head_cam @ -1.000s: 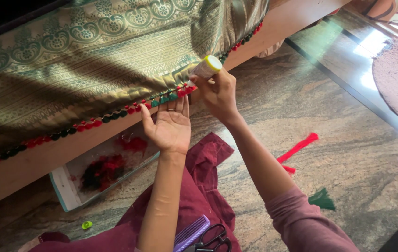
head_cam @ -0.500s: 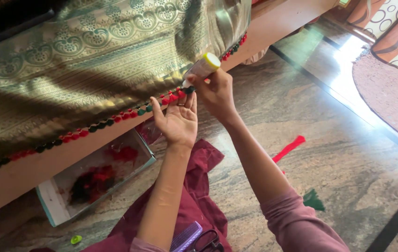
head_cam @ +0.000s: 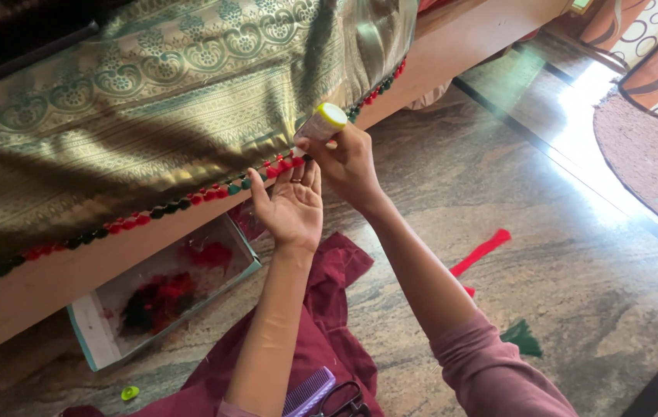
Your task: The recorder is applying glue to the decorative pom-pom border of a large piece of green and gold fabric.
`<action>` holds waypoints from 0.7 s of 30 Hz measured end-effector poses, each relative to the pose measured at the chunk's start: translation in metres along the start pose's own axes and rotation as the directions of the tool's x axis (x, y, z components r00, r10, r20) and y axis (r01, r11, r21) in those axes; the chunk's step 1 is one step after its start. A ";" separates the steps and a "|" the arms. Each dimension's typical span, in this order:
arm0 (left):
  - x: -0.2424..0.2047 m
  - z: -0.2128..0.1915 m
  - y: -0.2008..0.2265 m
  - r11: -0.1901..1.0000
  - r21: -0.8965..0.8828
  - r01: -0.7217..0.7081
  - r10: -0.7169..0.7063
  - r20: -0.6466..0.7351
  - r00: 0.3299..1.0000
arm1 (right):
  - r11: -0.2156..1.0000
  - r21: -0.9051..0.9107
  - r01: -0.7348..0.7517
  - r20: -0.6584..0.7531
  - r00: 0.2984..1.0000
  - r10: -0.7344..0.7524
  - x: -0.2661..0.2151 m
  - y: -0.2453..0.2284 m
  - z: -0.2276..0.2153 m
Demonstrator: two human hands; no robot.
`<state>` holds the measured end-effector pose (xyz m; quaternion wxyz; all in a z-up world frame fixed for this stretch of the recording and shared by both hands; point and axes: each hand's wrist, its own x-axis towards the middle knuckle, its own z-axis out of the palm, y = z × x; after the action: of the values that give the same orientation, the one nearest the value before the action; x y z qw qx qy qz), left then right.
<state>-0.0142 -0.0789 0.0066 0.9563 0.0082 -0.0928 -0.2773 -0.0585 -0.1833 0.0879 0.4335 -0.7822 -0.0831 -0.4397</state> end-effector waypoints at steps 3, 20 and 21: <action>0.002 -0.008 -0.001 1.000 -0.013 0.014 -0.014 0.007 1.000 | 1.000 0.008 -0.005 0.007 1.000 0.005 -0.001 0.002 -0.001; 0.001 0.001 -0.001 1.000 -0.002 0.005 -0.005 0.004 1.000 | 0.984 0.160 -0.081 -0.020 0.996 0.086 -0.002 0.010 -0.006; 0.000 0.005 -0.001 1.000 0.000 0.006 -0.006 -0.015 1.000 | 0.985 0.152 -0.077 -0.025 0.996 0.081 -0.002 0.010 -0.006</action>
<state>-0.0150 -0.0795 0.0111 0.9561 0.0108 -0.0856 -0.2800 -0.0584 -0.1936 0.0820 0.5098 -0.7430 -0.0784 -0.4266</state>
